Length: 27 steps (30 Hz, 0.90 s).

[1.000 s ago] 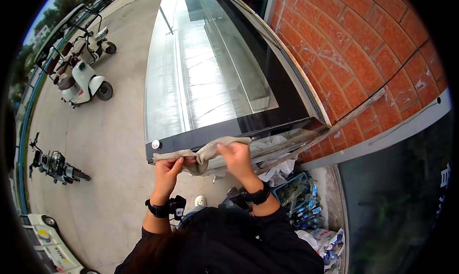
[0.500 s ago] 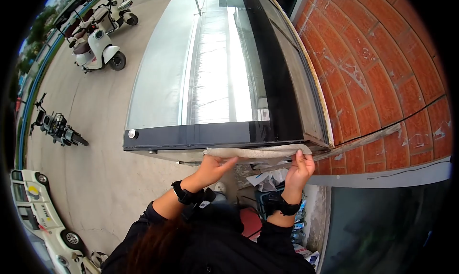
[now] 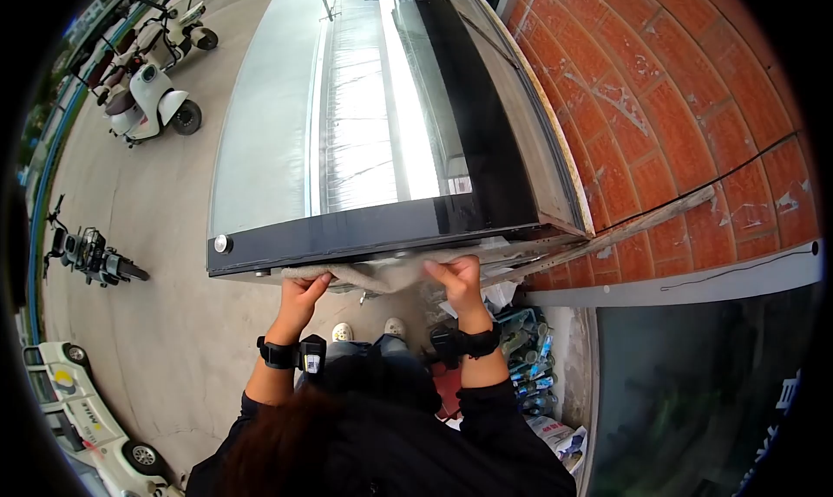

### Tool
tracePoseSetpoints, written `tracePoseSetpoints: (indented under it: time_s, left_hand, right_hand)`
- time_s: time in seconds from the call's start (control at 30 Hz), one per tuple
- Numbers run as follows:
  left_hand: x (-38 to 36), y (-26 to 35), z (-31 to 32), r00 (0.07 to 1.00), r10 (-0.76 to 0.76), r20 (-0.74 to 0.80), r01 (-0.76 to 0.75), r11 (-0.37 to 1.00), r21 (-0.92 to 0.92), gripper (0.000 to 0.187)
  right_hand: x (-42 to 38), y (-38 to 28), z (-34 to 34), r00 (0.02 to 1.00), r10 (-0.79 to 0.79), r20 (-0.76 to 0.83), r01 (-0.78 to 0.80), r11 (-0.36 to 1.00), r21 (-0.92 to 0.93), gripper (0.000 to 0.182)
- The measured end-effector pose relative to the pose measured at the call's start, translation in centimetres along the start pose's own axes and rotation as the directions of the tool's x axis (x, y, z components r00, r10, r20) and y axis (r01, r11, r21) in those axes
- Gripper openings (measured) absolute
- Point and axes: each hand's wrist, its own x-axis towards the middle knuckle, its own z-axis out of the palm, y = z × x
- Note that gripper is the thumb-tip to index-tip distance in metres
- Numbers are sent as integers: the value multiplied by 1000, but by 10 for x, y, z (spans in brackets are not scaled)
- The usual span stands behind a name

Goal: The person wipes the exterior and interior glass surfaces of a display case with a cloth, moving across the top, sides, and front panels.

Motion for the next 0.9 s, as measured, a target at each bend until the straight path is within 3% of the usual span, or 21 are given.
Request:
tracePoseSetpoints:
  time_s: [0.1,0.13,0.23,0.3,0.33,0.37,0.43,0.57,0.63,0.67,0.77,0.83,0.9]
  left_hand:
    - [0,9,5,999,37,-21,-38,998,-45,12]
    - [1,8,7,999,-23,32,26,997,-78,14]
    - [12,19,36,968,-11,249,-11,996,87,26]
    - [16,32,47,962,-85,258,55,991,119,25]
    - [17,25,50,956,190,226,-214,973,89,23]
    - [19,15,48,937,297,183,-320,941,110,25]
    - [14,18,25,960,-37,277,-11,985,173,27]
    - [4,-1,-29,945,-84,316,24,982,190,28]
    - [-4,-6,-59,936,-134,326,118,991,68,28]
    - [-7,-15,-76,921,-221,321,174,971,167,28]
    - [-21,-9,-108,944,-242,224,186,951,247,30]
    - [-28,6,-123,964,-155,216,115,976,186,31]
    - [-35,45,-133,898,-332,288,292,941,174,30]
  right_hand:
    - [-1,20,10,997,52,61,-46,994,-103,13]
    - [-2,14,9,997,80,16,-79,992,-94,10]
    - [-1,-7,-18,975,-117,-188,152,971,184,6]
    - [1,-32,-36,940,-213,-267,262,951,162,10]
    - [0,-36,-46,943,-235,-235,262,961,90,10]
    - [2,-32,-51,940,-246,-238,273,958,87,11]
    - [3,-24,-47,979,-171,-107,183,976,117,11]
    - [1,25,-6,1000,1,-12,1,988,155,9]
    - [0,52,19,991,133,16,-134,990,48,10]
    - [-1,64,34,985,168,38,-167,986,-32,10]
    - [-3,78,83,964,237,124,-215,963,-163,12]
    - [-4,76,111,941,279,190,-236,946,-224,14]
    - [-6,69,137,933,259,250,-221,960,-172,15]
